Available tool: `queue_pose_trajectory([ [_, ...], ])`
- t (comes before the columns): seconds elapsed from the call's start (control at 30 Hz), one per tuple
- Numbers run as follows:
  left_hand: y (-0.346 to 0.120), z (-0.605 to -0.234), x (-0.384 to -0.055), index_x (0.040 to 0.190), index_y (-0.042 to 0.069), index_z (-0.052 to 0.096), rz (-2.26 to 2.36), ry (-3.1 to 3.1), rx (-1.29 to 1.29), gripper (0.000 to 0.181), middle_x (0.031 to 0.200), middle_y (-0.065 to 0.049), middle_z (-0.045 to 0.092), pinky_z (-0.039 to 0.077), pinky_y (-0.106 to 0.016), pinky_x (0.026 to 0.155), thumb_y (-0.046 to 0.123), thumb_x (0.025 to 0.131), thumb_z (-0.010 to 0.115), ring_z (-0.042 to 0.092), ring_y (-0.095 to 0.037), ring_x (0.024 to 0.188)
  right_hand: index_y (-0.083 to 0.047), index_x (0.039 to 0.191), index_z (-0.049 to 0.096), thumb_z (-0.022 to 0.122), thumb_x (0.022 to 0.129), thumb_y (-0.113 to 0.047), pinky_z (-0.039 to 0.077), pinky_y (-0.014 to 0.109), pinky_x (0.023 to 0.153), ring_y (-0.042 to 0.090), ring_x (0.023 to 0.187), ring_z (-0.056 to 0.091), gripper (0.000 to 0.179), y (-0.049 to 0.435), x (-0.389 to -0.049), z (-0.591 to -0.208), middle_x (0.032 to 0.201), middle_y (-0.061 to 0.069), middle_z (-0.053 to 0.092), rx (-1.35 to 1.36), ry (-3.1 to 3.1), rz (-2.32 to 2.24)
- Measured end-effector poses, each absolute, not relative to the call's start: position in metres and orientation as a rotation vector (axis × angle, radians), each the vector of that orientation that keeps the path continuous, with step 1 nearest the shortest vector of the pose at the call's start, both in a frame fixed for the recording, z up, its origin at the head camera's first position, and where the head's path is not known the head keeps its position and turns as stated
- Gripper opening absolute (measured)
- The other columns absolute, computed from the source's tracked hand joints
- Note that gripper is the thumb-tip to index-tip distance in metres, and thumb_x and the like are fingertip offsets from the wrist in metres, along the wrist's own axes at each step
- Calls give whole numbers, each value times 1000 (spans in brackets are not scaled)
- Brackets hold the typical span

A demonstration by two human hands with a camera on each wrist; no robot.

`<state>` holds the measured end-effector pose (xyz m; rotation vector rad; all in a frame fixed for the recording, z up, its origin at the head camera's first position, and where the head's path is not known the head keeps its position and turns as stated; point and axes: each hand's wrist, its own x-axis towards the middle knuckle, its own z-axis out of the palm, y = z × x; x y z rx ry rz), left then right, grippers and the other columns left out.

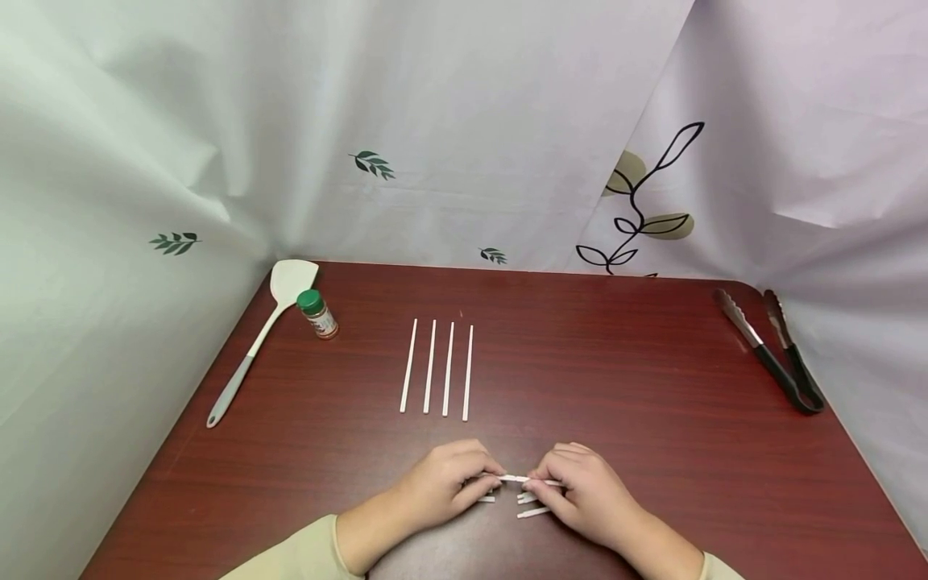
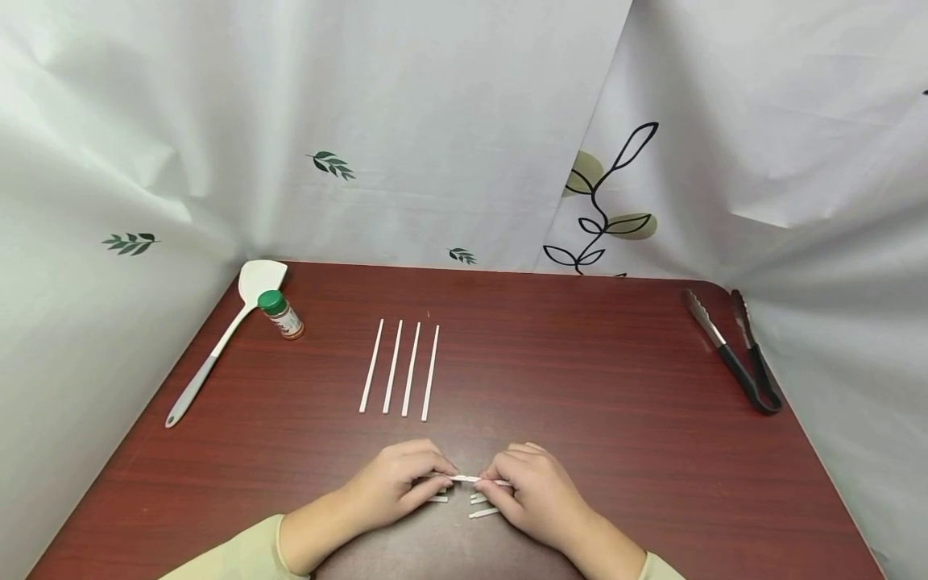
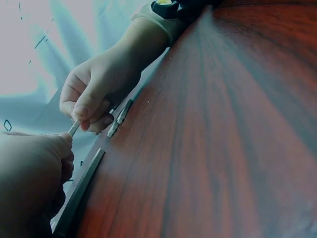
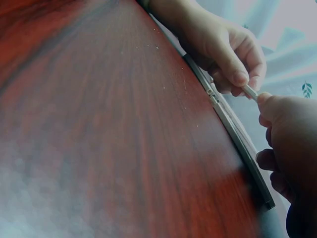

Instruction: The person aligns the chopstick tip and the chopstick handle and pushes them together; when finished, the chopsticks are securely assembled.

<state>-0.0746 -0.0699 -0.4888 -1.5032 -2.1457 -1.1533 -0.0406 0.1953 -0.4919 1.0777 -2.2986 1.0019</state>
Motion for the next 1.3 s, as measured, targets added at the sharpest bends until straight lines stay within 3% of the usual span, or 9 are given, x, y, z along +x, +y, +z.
queue_pose_trajectory([
  [0.23,-70,-489,-74,108,13,76,-1151,-2146,-1509,10,100,5,72,52,-12,84,8,99,76,66,0,90,-25,88,66,73,103,-28,47,24,78,-4,74,56,17,195,-42,-493,86,-21,67,1094,-2263,1024],
  [0.9,-65,-488,-73,102,12,73,-1143,-2140,-1520,17,98,5,70,51,-11,83,1,91,80,64,-2,89,-22,93,69,79,97,-17,47,19,74,-3,74,56,12,192,-43,-495,86,-18,68,1150,-2215,1107],
  [1.3,-63,-484,-72,104,11,72,-1053,-2120,-1548,15,97,6,68,50,-10,83,4,93,79,63,-2,87,-20,94,71,75,102,-21,45,16,71,-3,72,54,9,191,-45,-497,84,-15,66,1188,-2142,1143],
])
